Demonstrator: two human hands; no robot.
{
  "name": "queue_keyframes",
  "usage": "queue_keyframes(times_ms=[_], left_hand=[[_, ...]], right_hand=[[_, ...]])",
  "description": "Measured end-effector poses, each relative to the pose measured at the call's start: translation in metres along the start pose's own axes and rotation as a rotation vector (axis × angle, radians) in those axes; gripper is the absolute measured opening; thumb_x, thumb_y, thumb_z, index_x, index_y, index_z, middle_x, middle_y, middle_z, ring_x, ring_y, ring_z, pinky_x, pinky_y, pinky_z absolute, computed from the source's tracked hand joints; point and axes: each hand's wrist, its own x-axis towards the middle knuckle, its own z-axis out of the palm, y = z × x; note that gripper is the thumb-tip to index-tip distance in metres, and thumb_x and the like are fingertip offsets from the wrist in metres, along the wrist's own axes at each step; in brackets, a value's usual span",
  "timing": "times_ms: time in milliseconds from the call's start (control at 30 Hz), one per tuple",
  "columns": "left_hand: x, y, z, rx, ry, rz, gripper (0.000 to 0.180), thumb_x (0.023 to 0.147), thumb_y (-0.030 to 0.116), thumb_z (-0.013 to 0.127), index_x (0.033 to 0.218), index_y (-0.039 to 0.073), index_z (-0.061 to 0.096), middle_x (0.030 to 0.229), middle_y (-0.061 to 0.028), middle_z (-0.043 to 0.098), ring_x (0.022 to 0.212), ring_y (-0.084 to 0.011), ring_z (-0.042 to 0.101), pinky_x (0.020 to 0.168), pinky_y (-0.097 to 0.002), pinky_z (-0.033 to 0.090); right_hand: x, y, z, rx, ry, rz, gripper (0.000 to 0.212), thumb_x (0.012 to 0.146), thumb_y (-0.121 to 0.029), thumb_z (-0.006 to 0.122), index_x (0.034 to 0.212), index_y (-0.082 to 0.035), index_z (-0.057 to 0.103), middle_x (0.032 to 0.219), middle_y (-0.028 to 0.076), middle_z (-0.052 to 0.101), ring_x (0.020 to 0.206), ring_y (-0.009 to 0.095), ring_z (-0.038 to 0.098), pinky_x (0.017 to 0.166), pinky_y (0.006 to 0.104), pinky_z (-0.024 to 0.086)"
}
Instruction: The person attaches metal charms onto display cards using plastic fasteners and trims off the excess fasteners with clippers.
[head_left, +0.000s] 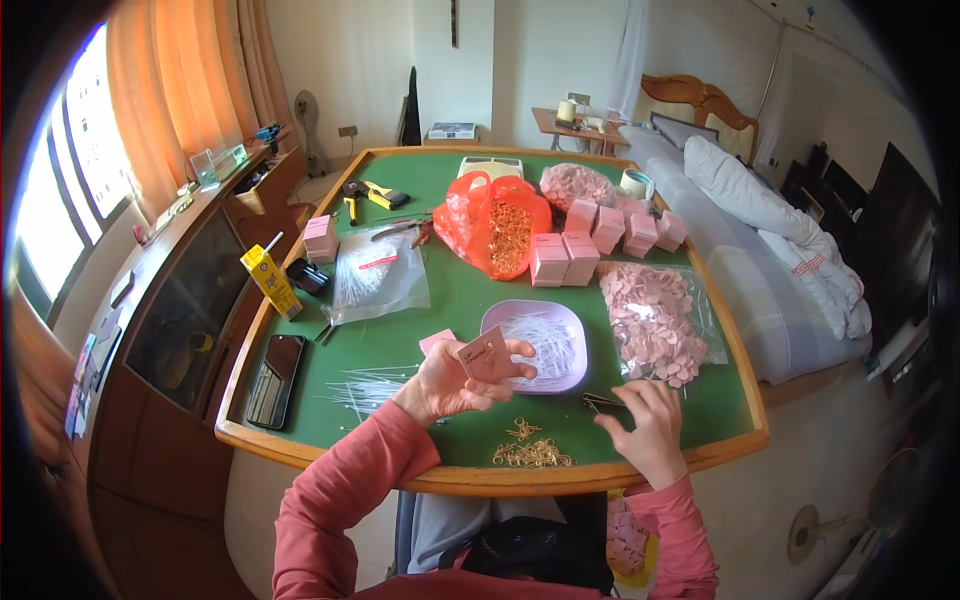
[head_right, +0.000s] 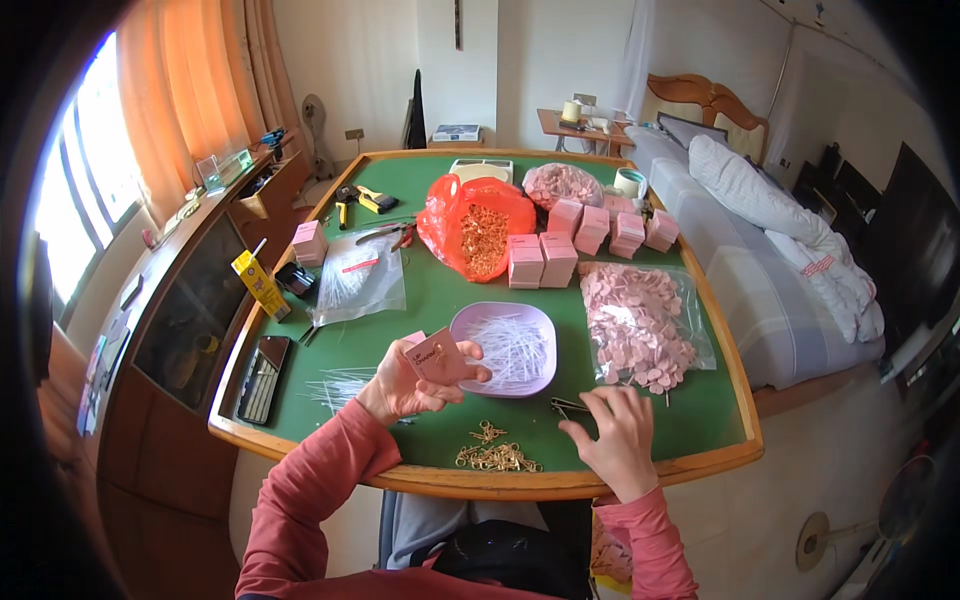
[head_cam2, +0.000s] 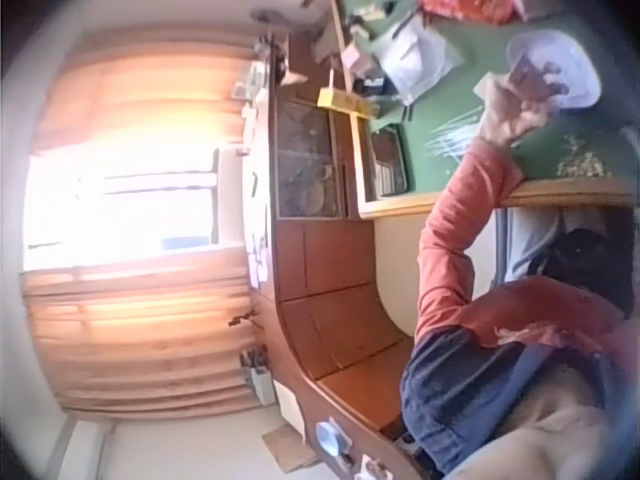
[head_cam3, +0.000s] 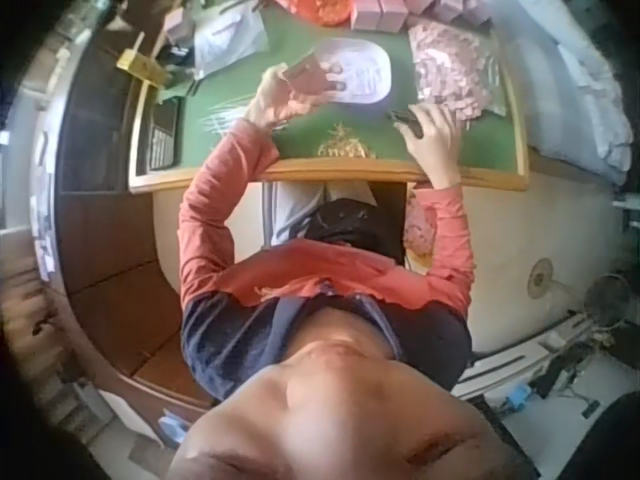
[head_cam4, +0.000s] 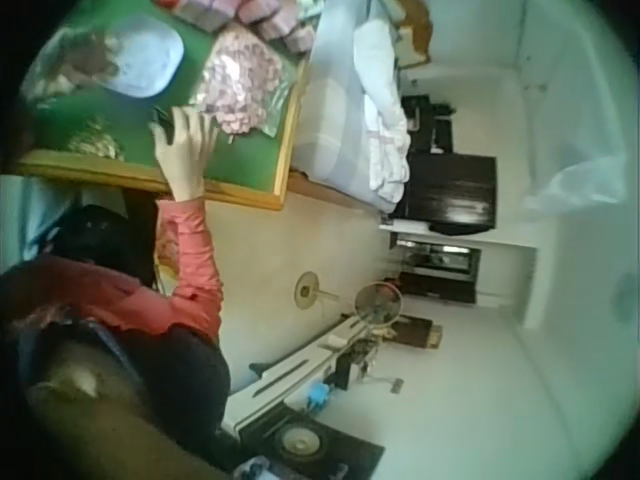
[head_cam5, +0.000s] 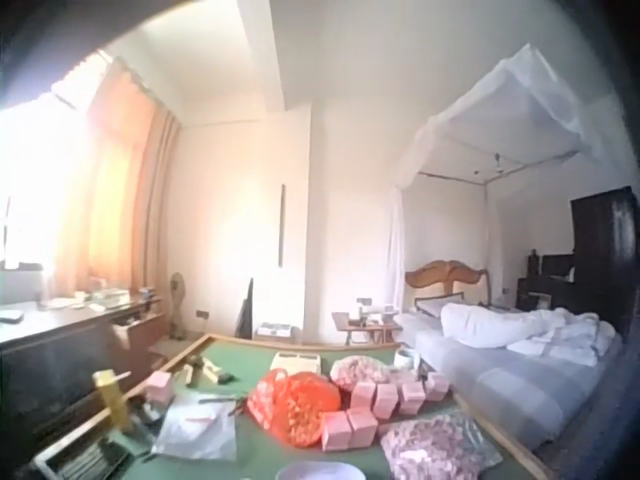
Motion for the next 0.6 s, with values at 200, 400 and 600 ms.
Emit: queue_keyframes(times_ms=[200,400,600], left_hand=[[-0.002,-0.004,0.003,0.004,0.027,-0.035,0.05,0.078,0.012,0.048,0.124,-0.001,0.033,0.111,-0.0224,0.038,0.059,-0.0157,0.037,0.043,-0.0193,0.034],[-0.008,-0.009,-0.011,0.082,0.19,0.019,0.051,0.075,0.012,0.045,0.124,0.003,0.037,0.087,-0.0113,0.047,0.058,-0.0141,0.033,0.043,-0.0189,0.03],[0.0,-0.018,-0.01,-0.037,0.193,-0.067,0.051,0.075,0.015,0.046,0.124,0.004,0.038,0.084,-0.0107,0.051,0.058,-0.0175,0.04,0.042,-0.0204,0.032]], right_hand=[[0.061,-0.05,-0.001,0.643,0.151,0.081,0.014,0.074,-0.005,0.063,0.088,-0.001,0.062,0.084,0.01,0.062,0.078,0.024,0.058,0.072,0.0303,0.045],[0.094,-0.075,0.028,0.988,-0.287,0.141,0.016,0.077,-0.007,0.063,0.091,-0.001,0.063,0.081,0.007,0.063,0.07,0.011,0.055,0.068,0.0257,0.043],[0.082,-0.066,0.024,0.92,-0.313,0.073,0.013,0.075,-0.007,0.064,0.086,0.0,0.062,0.068,0.005,0.061,0.064,0.009,0.053,0.062,0.0251,0.044]])
